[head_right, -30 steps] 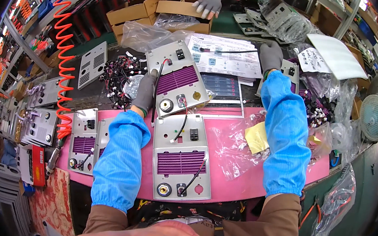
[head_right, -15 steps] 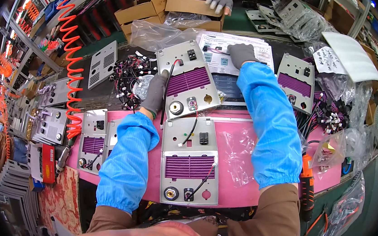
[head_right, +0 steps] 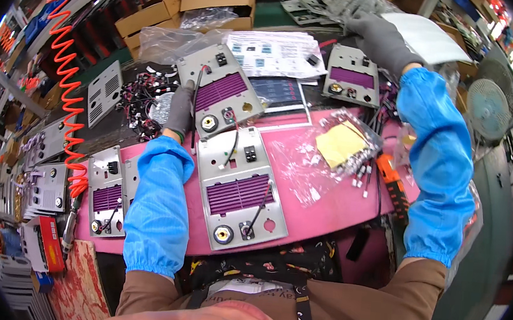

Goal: The person assembles electronic devices on a pink workbench, using a soldering iron to connect wires to metal chassis units. They handle multiple chassis, wires, and small components, performing soldering and inspection steps.

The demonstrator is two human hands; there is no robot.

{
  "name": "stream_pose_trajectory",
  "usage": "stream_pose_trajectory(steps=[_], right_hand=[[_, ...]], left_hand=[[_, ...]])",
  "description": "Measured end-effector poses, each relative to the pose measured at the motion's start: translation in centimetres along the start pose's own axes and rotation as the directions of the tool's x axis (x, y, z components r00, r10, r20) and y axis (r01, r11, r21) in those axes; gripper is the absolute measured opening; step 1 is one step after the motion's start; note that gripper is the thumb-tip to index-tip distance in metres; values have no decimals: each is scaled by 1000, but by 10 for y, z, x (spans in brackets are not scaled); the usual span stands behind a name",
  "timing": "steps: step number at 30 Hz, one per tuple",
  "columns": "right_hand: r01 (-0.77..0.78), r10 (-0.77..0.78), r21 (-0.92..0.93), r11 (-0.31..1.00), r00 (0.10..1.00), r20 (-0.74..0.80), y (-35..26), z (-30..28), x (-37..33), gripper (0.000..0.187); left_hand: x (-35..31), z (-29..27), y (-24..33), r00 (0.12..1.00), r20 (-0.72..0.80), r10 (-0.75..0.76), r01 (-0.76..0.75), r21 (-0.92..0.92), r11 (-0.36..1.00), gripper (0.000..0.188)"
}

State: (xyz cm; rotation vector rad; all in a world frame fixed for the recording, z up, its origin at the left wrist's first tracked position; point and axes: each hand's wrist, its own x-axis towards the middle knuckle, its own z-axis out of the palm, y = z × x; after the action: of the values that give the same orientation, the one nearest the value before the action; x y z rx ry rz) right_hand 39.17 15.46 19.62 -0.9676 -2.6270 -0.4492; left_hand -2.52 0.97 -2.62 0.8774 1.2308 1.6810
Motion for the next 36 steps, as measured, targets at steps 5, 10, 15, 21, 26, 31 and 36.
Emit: stream_pose_trajectory(steps=[5, 10, 15, 21, 26, 31, 36], right_hand=[[-74, 61, 33, 997, 954, 293, 6, 6, -90, 24], [28, -4, -105, 994, 976, 220, -40, 10, -99, 45], [106, -88, 276, 955, 993, -77, -134, 5, -38, 37], [-343, 394, 788, 511, 908, 139, -196, 102, -13, 47], [-176, 370, 963, 202, 925, 92, -213, 173, -17, 37], [-187, 293, 981, -52, 936, 194, -226, 170, -27, 23], [-179, 349, 979, -94, 915, 201, -230, 172, -25, 28]], left_hand=[[5, 14, -3, 998, 45, -34, 38, -93, 995, 34], [22, -16, -23, 958, 36, 285, -274, 409, 870, 49], [16, -22, -10, 989, 9, 148, -148, 65, 987, 56], [-7, 18, 18, 966, 236, 102, -23, -318, 948, 60], [-8, 17, 18, 977, 192, 93, -48, -230, 972, 59], [-23, 21, 33, 981, 195, -15, 69, -277, 958, 60], [-20, 15, 34, 988, 148, 33, 26, -375, 926, 53]])
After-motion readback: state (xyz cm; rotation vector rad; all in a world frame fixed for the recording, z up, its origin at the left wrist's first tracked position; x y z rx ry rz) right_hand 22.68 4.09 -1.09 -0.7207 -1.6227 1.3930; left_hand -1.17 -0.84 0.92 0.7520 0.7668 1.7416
